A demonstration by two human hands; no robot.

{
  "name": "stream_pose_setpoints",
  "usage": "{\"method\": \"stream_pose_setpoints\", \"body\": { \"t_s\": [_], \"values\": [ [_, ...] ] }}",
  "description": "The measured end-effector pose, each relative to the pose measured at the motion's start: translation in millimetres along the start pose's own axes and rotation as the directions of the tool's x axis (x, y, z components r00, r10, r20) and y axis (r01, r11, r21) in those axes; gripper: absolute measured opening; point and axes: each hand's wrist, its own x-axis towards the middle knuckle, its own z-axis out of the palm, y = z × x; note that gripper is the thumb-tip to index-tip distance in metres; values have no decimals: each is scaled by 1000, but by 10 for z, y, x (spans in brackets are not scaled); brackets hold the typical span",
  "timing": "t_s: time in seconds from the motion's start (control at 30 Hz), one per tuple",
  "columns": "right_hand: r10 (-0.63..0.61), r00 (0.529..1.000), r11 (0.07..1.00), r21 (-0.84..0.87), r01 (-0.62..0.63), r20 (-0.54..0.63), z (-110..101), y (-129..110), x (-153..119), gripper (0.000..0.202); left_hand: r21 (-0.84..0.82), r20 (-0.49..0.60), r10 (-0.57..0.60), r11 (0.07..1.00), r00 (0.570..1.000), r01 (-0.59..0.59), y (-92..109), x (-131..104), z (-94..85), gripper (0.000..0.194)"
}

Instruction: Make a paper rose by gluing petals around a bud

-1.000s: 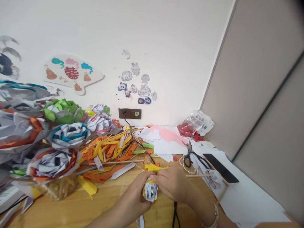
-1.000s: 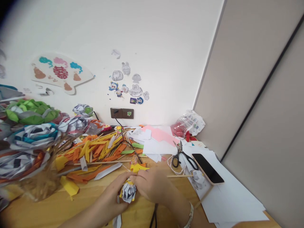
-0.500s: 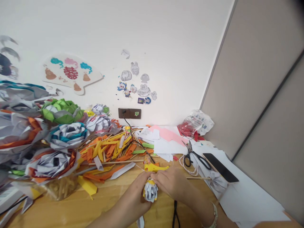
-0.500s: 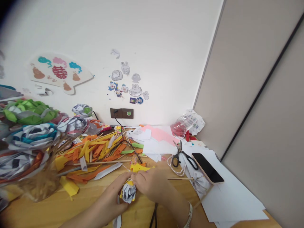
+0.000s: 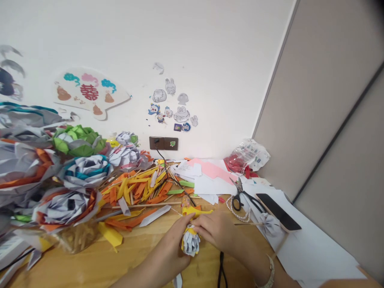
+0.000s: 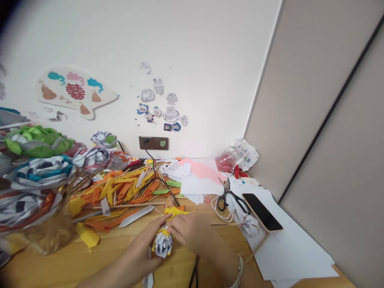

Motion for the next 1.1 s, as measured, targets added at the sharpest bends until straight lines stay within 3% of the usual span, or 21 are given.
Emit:
{"method": "stream_pose_setpoints", "body": {
  "t_s": [0.23,0.43,0.93,1.1],
  "values": [
    [66,988,998,31,-63,-138,25,-19,10,24,-11,3,7,1000,1000,-7,50,35,-41,70],
    [-4,972,999,-37,-5,-233,2,-68,28,27,-15,6,-11,1000,1000,11,40,35,-46,71],
    [-94,968,993,-97,73,-232,-32,-82,59,33,-27,8,-20,999,1000,20,47,34,-60,72],
    [-137,977,978,-180,107,-166,22,-48,14,30,-16,14,-33,999,999,33,59,33,-70,72]
  ]
}}
